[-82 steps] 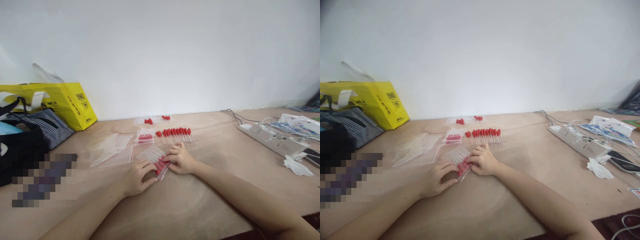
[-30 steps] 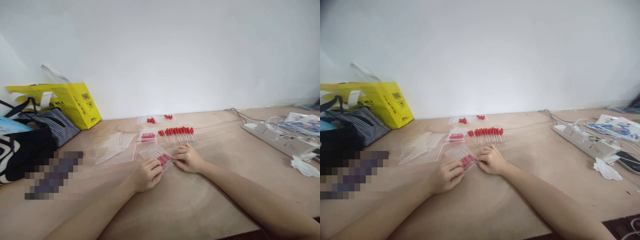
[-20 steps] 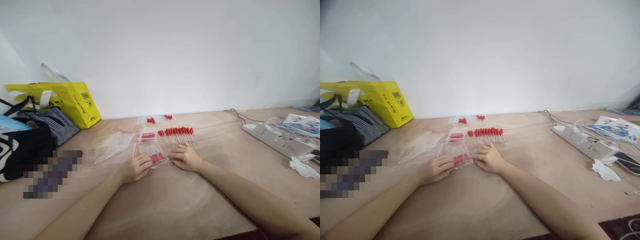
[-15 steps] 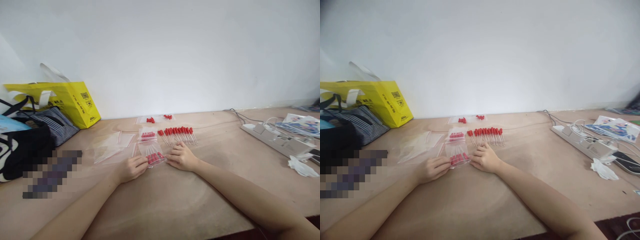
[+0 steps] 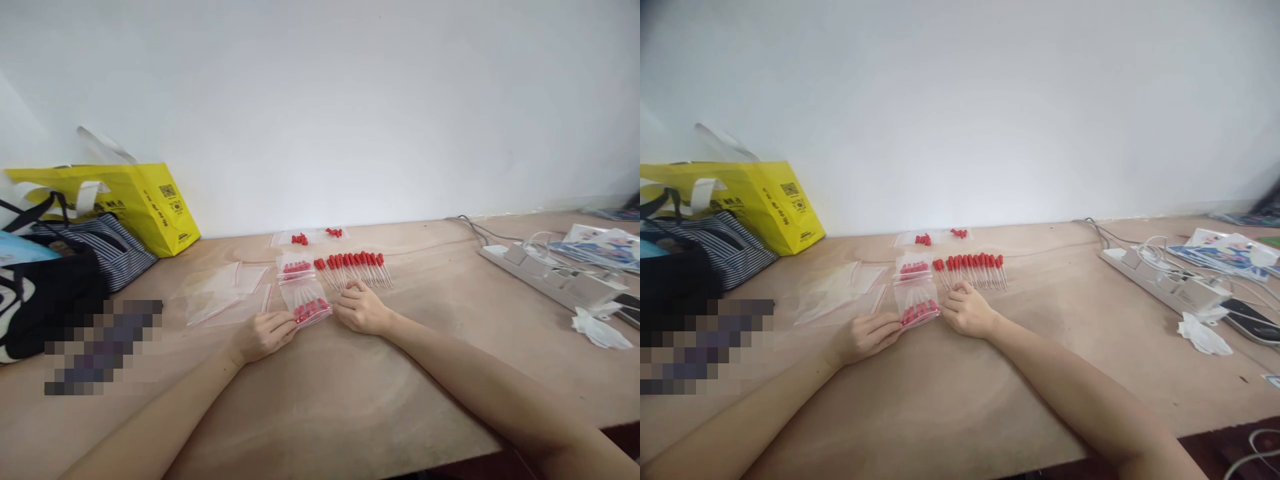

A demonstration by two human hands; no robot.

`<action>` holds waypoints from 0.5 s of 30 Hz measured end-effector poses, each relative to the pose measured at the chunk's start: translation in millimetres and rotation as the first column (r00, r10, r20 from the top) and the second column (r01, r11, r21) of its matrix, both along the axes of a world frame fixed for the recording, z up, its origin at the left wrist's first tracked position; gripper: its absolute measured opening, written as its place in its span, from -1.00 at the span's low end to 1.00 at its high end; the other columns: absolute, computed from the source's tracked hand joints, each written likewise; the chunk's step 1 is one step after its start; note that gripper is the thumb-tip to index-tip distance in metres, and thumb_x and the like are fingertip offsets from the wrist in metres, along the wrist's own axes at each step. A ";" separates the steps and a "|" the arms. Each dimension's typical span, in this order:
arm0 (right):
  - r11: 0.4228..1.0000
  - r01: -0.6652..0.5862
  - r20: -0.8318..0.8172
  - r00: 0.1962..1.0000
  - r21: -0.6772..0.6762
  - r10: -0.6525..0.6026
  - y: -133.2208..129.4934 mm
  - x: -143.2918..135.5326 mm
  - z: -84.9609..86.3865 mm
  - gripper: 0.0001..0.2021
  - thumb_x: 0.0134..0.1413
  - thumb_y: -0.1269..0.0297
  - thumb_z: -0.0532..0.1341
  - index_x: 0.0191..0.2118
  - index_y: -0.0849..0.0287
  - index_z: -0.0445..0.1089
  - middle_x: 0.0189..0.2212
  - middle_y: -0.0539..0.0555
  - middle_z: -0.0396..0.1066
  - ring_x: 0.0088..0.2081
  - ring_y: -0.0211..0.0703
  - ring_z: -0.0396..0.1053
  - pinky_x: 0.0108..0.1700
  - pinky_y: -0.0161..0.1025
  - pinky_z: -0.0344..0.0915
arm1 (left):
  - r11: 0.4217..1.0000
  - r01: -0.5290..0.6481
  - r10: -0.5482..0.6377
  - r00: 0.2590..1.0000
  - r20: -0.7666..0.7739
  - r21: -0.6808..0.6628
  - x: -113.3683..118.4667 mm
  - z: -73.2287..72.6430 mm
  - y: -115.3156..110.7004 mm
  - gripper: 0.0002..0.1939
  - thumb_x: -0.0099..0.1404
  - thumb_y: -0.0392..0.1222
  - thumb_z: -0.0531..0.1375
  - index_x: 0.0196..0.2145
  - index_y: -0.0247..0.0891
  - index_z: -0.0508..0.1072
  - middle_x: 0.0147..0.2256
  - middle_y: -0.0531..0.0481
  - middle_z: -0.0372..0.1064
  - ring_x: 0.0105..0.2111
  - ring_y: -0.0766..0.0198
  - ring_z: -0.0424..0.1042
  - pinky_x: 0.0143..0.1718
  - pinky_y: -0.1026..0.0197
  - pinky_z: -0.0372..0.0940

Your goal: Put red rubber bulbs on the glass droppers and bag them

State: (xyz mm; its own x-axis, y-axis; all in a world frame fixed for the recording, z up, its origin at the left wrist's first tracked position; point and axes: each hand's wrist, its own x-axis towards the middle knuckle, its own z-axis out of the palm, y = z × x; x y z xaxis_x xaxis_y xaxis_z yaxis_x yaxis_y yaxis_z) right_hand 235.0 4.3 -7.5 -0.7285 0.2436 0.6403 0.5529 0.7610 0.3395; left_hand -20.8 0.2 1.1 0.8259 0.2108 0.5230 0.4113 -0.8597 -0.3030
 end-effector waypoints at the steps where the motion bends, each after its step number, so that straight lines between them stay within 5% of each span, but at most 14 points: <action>1: 1.000 -0.001 -0.012 1.000 0.013 0.001 -0.7 0.7 0.5 -0.71 0.10 0.46 -0.05 -0.57 0.19 0.26 -0.64 -0.03 0.21 -0.50 -0.31 0.07 -0.20 -0.23 0.00 | 1.000 -0.009 0.009 1.000 -0.009 0.012 0.5 0.4 -0.1 -0.79 0.26 -0.29 -0.01 -0.37 -0.23 0.42 -0.36 0.00 0.47 -0.39 0.34 0.46 -0.38 0.32 0.39; 7: 0.999 -0.016 -0.059 0.998 0.032 0.018 -2.7 3.9 0.5 -0.77 0.07 0.42 0.01 -0.55 0.20 0.29 -0.62 -0.02 0.24 -0.47 -0.29 0.10 -0.20 -0.22 0.00 | 0.989 -0.071 0.069 0.997 0.020 0.128 6.5 4.5 -1.1 -0.77 0.26 -0.33 -0.02 -0.38 -0.26 0.42 -0.42 0.00 0.47 -0.44 0.32 0.46 -0.45 0.32 0.36; 15: 0.999 0.036 -0.052 0.998 0.040 -0.034 -3.2 -1.6 -1.5 -0.74 0.09 0.47 -0.01 -0.56 0.20 0.28 -0.63 -0.04 0.24 -0.49 -0.32 0.10 -0.21 -0.23 0.00 | 0.991 -0.053 0.046 0.997 0.060 0.123 9.5 7.5 -0.4 -0.82 0.24 -0.34 0.01 -0.41 -0.27 0.40 -0.45 0.01 0.45 -0.45 0.32 0.45 -0.45 0.32 0.34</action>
